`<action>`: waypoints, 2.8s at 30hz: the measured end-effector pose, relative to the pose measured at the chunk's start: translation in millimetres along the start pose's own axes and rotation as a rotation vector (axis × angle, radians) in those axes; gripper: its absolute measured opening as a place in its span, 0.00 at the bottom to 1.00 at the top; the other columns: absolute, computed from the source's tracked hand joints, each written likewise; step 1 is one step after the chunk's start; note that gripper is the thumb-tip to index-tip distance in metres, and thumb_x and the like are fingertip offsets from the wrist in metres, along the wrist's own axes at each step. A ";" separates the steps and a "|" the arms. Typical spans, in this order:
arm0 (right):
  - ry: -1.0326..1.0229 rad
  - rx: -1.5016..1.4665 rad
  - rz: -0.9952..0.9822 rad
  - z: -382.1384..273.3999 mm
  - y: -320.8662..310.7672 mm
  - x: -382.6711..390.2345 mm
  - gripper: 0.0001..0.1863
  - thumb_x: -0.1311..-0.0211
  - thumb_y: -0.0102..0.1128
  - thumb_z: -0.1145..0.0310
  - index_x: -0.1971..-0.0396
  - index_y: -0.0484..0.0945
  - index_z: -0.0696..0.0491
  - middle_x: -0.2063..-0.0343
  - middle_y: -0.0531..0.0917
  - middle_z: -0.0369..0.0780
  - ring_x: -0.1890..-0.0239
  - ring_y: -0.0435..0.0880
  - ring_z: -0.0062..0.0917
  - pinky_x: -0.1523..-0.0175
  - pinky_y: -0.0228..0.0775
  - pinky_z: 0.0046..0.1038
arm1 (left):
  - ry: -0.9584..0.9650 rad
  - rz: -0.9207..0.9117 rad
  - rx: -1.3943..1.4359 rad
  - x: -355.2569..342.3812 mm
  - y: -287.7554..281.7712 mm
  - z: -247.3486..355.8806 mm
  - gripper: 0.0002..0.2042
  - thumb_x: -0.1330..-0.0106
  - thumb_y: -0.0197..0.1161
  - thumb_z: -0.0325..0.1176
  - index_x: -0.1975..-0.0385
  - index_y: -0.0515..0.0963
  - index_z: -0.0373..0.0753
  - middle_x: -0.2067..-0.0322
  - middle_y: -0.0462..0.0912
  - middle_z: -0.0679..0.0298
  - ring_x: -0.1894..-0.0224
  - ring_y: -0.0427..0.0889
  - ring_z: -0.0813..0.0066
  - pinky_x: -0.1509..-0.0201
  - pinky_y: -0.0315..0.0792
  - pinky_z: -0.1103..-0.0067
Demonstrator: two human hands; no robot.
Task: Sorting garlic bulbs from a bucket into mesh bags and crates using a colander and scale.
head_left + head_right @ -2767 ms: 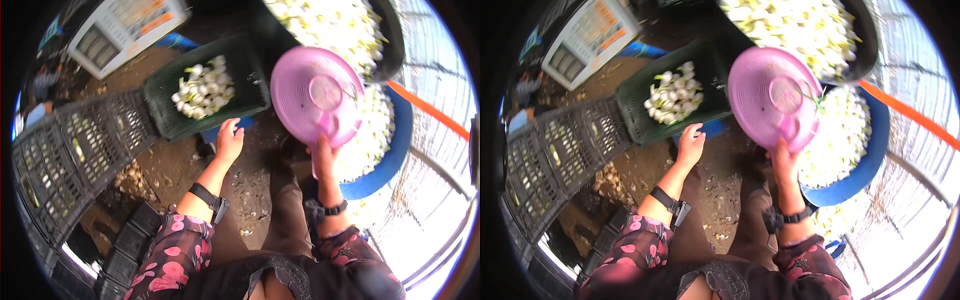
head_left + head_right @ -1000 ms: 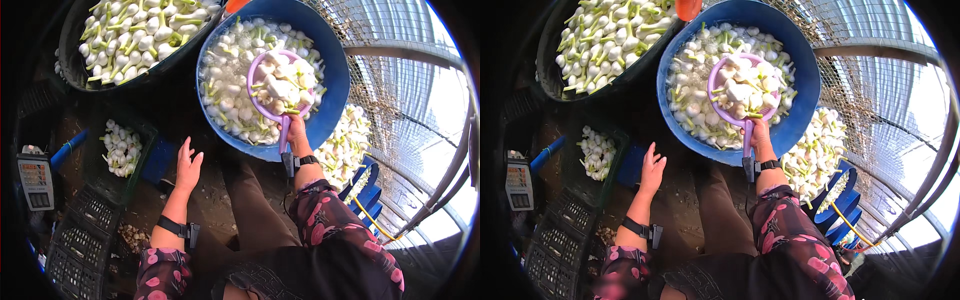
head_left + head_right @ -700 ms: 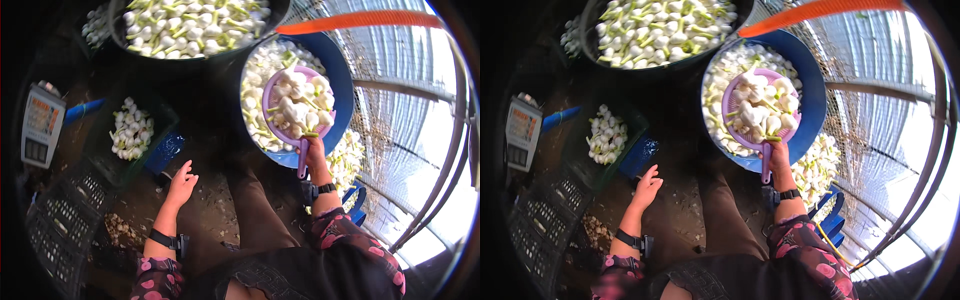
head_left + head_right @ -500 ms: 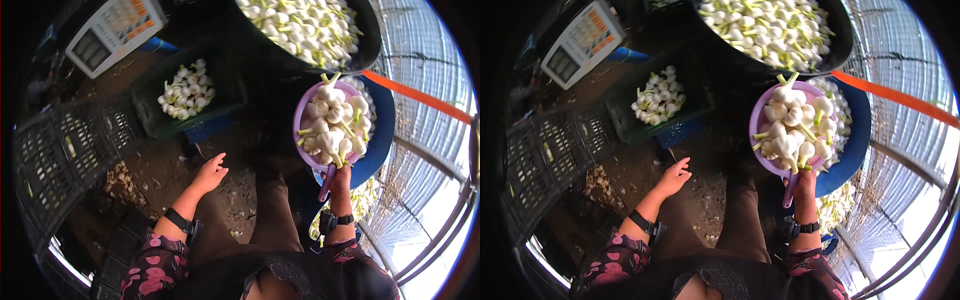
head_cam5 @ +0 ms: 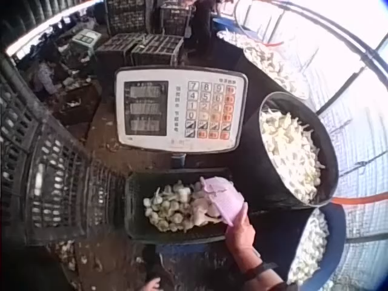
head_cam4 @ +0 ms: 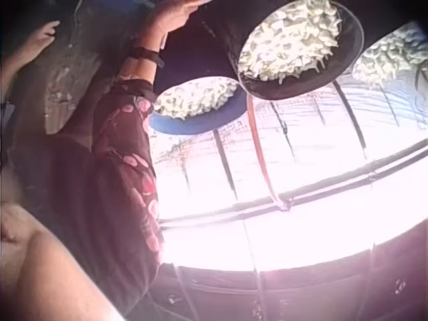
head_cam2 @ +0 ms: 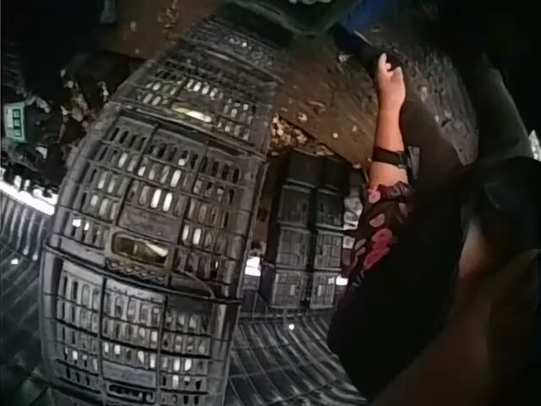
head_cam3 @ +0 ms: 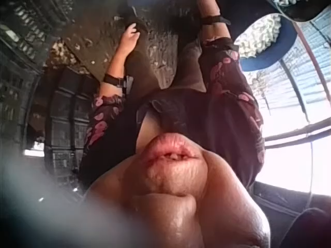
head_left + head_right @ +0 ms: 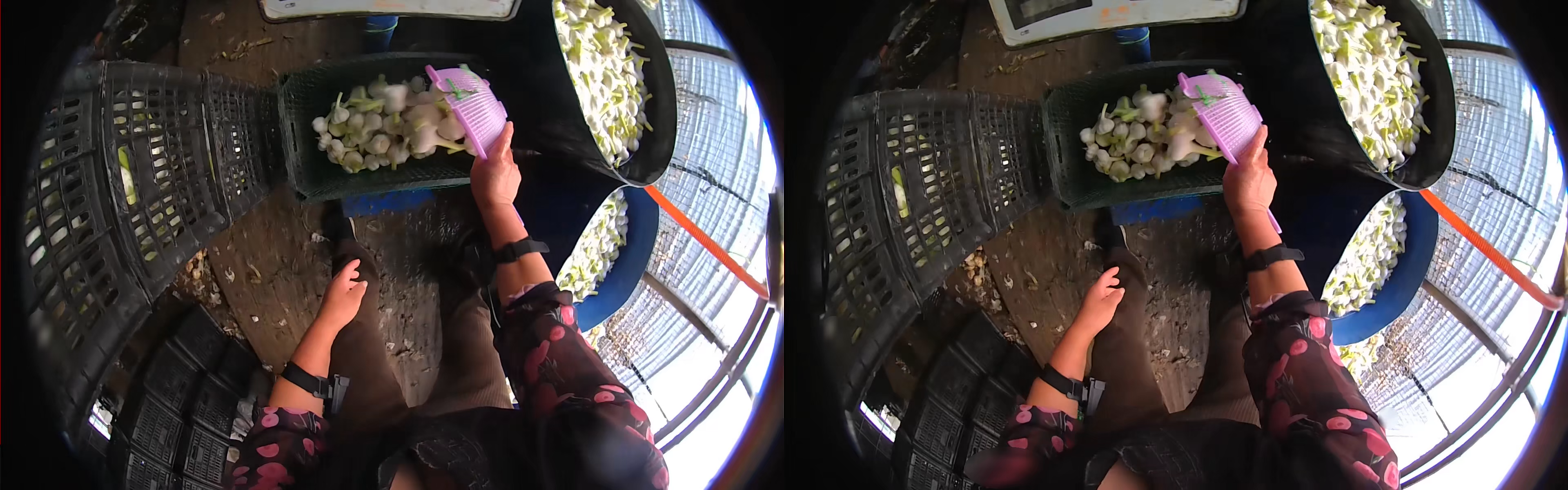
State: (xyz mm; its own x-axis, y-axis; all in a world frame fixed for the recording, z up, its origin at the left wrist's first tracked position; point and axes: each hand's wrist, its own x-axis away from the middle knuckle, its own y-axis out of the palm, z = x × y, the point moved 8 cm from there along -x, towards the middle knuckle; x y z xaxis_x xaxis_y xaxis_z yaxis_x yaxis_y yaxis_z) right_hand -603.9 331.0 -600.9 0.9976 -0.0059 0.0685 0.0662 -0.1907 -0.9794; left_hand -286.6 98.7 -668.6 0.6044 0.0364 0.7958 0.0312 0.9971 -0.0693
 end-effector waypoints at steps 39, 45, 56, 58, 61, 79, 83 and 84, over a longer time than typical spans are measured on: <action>0.684 -0.951 -0.627 424.0 107.7 -254.9 0.11 0.47 0.57 0.71 0.64 0.78 0.59 0.72 0.82 0.42 0.73 0.79 0.28 0.69 0.72 0.34 | 0.505 0.712 -0.554 -219.9 233.5 521.5 0.21 0.47 0.46 0.17 0.52 0.73 0.41 0.41 0.54 0.31 0.39 0.59 0.34 0.35 0.54 0.59; 1.146 -1.495 -0.451 382.6 54.7 -239.3 0.06 0.48 0.52 0.76 0.73 0.72 0.64 0.81 0.76 0.46 0.85 0.75 0.34 0.88 0.66 0.32 | 0.450 0.755 -0.643 -220.6 231.9 521.2 0.18 0.48 0.49 0.18 0.57 0.73 0.41 0.41 0.54 0.32 0.40 0.60 0.32 0.38 0.58 0.59; 0.976 -1.646 -0.396 349.1 21.6 -241.7 0.11 0.44 0.52 0.73 0.63 0.73 0.61 0.77 0.80 0.44 0.83 0.76 0.30 0.84 0.68 0.29 | 0.482 0.744 -0.576 -218.8 228.6 517.0 0.18 0.47 0.51 0.19 0.57 0.72 0.43 0.39 0.54 0.35 0.41 0.63 0.36 0.40 0.61 0.60; 0.935 -1.724 -0.393 343.8 7.0 -242.6 0.12 0.44 0.51 0.72 0.61 0.74 0.61 0.76 0.80 0.44 0.83 0.76 0.30 0.84 0.68 0.29 | 0.479 0.763 -0.555 -218.6 228.8 518.0 0.17 0.47 0.51 0.20 0.56 0.72 0.44 0.39 0.54 0.37 0.41 0.64 0.37 0.41 0.63 0.61; 0.876 -1.712 -0.303 340.2 -12.6 -249.6 0.12 0.45 0.53 0.71 0.61 0.75 0.60 0.75 0.81 0.43 0.82 0.77 0.30 0.83 0.68 0.30 | 0.456 0.705 -0.505 -223.0 227.2 515.8 0.19 0.46 0.53 0.22 0.53 0.71 0.46 0.38 0.53 0.38 0.41 0.63 0.38 0.41 0.62 0.60; 0.647 -1.447 -0.270 256.3 -165.9 -149.9 0.14 0.40 0.52 0.66 0.56 0.74 0.57 0.75 0.81 0.38 0.84 0.77 0.25 0.82 0.68 0.24 | -0.113 -0.482 -0.016 63.6 117.1 227.4 0.35 0.42 0.65 0.30 0.34 0.57 0.41 0.42 0.67 0.51 0.41 0.70 0.62 0.42 0.67 0.70; 0.500 -1.599 -0.409 192.9 -158.7 -102.5 0.22 0.38 0.51 0.70 0.43 0.67 0.58 0.52 0.78 0.44 0.51 0.79 0.33 0.46 0.72 0.34 | -0.331 -0.532 0.022 181.6 52.6 193.6 0.33 0.41 0.63 0.29 0.35 0.57 0.41 0.42 0.67 0.52 0.44 0.72 0.64 0.44 0.70 0.72; 0.484 -1.674 -0.481 175.7 -152.1 -86.8 0.23 0.37 0.51 0.71 0.41 0.65 0.58 0.48 0.76 0.44 0.45 0.75 0.33 0.40 0.67 0.35 | -0.445 -0.563 0.037 212.2 40.2 183.5 0.33 0.40 0.63 0.29 0.35 0.57 0.41 0.42 0.67 0.52 0.44 0.72 0.65 0.44 0.70 0.72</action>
State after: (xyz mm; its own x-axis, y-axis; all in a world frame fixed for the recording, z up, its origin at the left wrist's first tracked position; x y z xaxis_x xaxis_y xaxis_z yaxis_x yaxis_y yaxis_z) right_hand -697.3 533.0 -491.2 0.7853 0.1461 0.6016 -0.0757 -0.9418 0.3275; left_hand -303.1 158.7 -392.2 0.1223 -0.4685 0.8749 0.2113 0.8736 0.4383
